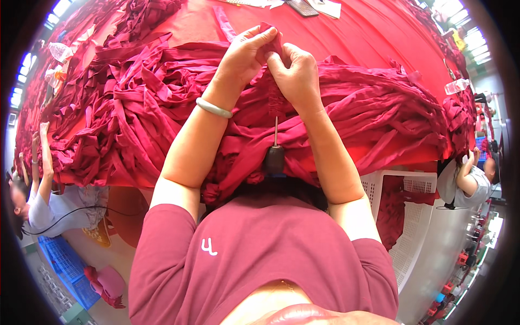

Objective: Thread and tie red fabric strips onto a vertical metal rod for toy assembly.

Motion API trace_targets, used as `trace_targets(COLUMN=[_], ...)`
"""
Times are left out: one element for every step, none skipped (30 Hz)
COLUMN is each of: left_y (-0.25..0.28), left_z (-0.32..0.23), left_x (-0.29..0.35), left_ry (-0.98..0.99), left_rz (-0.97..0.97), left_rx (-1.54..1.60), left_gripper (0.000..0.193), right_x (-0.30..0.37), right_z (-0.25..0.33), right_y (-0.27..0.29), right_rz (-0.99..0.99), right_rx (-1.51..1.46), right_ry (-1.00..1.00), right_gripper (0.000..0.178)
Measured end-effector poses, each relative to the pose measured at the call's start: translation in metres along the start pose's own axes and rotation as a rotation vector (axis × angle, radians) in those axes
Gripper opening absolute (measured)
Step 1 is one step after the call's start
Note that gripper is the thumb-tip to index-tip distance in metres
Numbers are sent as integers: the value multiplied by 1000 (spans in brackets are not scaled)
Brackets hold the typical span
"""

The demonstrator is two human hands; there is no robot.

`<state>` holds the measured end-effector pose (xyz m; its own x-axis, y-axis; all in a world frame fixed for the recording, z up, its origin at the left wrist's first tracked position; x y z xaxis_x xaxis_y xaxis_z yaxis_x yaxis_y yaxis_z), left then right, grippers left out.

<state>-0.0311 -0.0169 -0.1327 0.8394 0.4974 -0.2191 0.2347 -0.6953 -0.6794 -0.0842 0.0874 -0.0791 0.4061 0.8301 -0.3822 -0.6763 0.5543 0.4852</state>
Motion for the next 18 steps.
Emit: trace_targets(left_y=[2, 4, 5, 5, 4, 7, 5, 2, 0, 0, 1, 3, 6, 8, 11, 13, 11, 8], left_z=[-1, -3, 0, 5, 9, 9, 9, 9, 9, 9, 7, 4, -3, -7, -4, -4, 0, 3], left_x=[1, 2, 4, 10, 14, 16, 16, 16, 15, 14, 13, 7, 2, 2, 4, 6, 12, 17], left_ry=[-29, -58, -56, -37, -19, -19, -3, 13, 13, -3, -19, -19, -49, -81, -85, -88, -68, -48], left_rz=[-24, -48, -47, -12, 24, 22, 29, 36, 37, -14, -65, -64, -83, -102, -148, -150, -115, -81], left_rx=[-12, -25, -22, 15, 51, 51, 50, 48, 49, 49, 49, 50, 34, 17, 19, 19, 3, -13], left_gripper=[10, 9, 9, 8, 8, 8, 8, 8, 8, 6, 5, 5, 4, 3, 3, 3, 4, 5], right_x=[0, 1, 6, 14, 20, 23, 24, 24, 23, 22, 19, 13, 8, 6, 8, 12, 17, 22], right_z=[-1, -2, -4, -5, -4, -3, -3, -5, -6, -10, -15, -17, -14, -8, -5, -6, -7, -7], right_y=[0, 0, 1, -1, -3, -3, -3, -3, -4, -7, -9, -9, -8, -7, -6, -7, -7, -5], right_rz=[16, 33, 32, 39, 47, 49, 64, 80, 79, 90, 101, 100, 100, 100, 114, 117, 106, 95], right_rx=[18, 36, 39, 29, 19, 18, 5, -9, -8, -62, -116, -115, -103, -93, -99, -100, -90, -80], right_ry=[-5, -10, -12, 1, 14, 13, -8, -30, -31, -56, -80, -81, -33, 15, 8, 10, 20, 30], right_gripper=[22, 22, 22, 20, 19, 19, 19, 19, 19, 22, 25, 25, 23, 20, 20, 20, 20, 20])
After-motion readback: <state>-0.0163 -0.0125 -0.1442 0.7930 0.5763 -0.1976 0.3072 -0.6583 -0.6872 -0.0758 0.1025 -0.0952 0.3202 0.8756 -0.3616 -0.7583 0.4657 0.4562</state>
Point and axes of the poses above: each hand's wrist, its own x-axis away from the middle knuckle, its own y-axis out of the back of the hand, z = x × y, the point moved 9 cm from there along -x, towards the middle knuckle, and after that the axes turned 7 degrees about z, right-handed, at the moved point
